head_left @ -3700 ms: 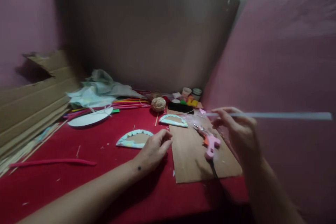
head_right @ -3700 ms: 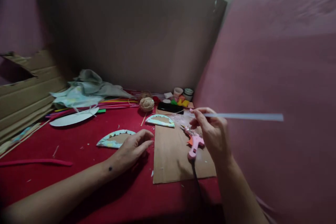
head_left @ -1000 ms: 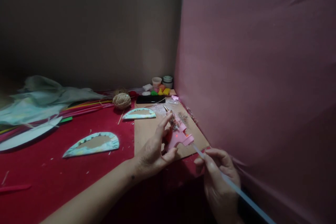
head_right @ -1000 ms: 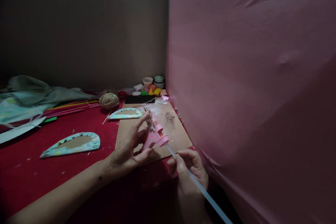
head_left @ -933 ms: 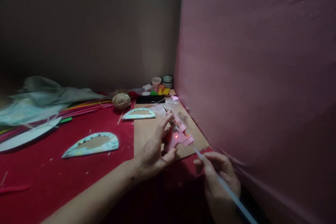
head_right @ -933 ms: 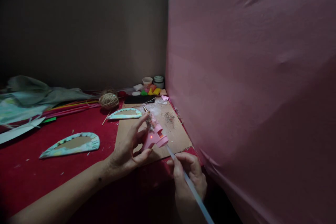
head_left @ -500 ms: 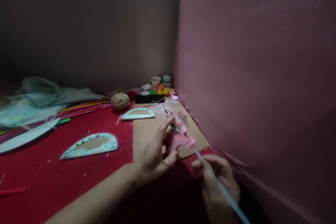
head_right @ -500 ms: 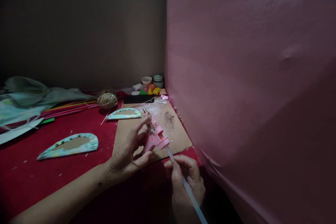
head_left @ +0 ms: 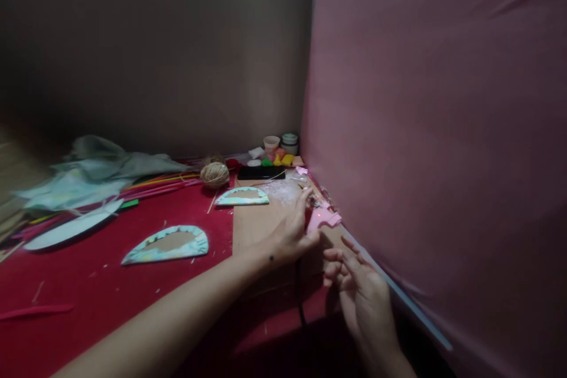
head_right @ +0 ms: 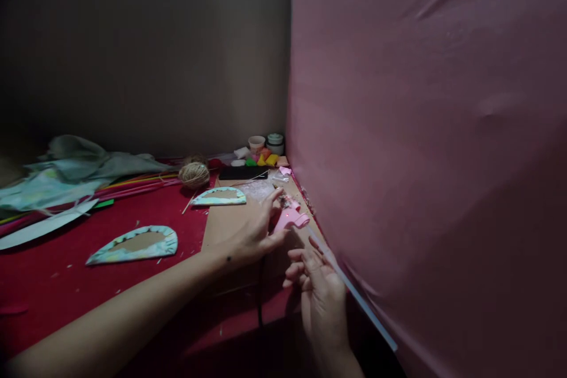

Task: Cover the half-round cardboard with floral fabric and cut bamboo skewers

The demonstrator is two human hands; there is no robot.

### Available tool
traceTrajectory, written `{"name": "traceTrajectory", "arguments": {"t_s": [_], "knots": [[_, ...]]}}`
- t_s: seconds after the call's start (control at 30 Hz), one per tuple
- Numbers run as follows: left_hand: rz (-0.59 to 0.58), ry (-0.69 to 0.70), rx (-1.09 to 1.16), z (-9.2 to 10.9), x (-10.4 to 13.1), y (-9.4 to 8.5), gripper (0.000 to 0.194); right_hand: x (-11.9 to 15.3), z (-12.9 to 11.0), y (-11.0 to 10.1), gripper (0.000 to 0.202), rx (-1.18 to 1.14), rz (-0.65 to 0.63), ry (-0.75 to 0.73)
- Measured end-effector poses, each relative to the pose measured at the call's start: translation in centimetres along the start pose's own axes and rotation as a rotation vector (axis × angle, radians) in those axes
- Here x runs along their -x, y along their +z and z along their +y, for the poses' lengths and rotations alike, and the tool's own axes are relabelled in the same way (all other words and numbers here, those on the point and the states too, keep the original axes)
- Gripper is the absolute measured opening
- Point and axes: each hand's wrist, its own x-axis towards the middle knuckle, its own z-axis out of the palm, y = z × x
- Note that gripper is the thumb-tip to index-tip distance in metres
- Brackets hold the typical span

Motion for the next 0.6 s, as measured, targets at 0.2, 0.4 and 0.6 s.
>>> {"name": "traceTrajectory", "arguments": {"t_s": [0.2, 0.4, 0.6], "knots": [[-0.015, 0.044, -0.233, -2.7, -3.6, -0.1, 0.078, 1.2, 1.3, -1.5, 0.035, 0.438, -0.065, 0.041], [-0.050, -0.075, -0.456, -3.3, -5.2, 0.1, 0.062, 0.9, 2.0, -2.6, 0.036, 0.504, -0.040, 0.035], [-0.042, -0.096, -0.669, -0.9, -3.8, -1.5, 0.047, 0.5, 1.3, -2.7, 0.038, 0.576, -0.036, 0.117]]}}
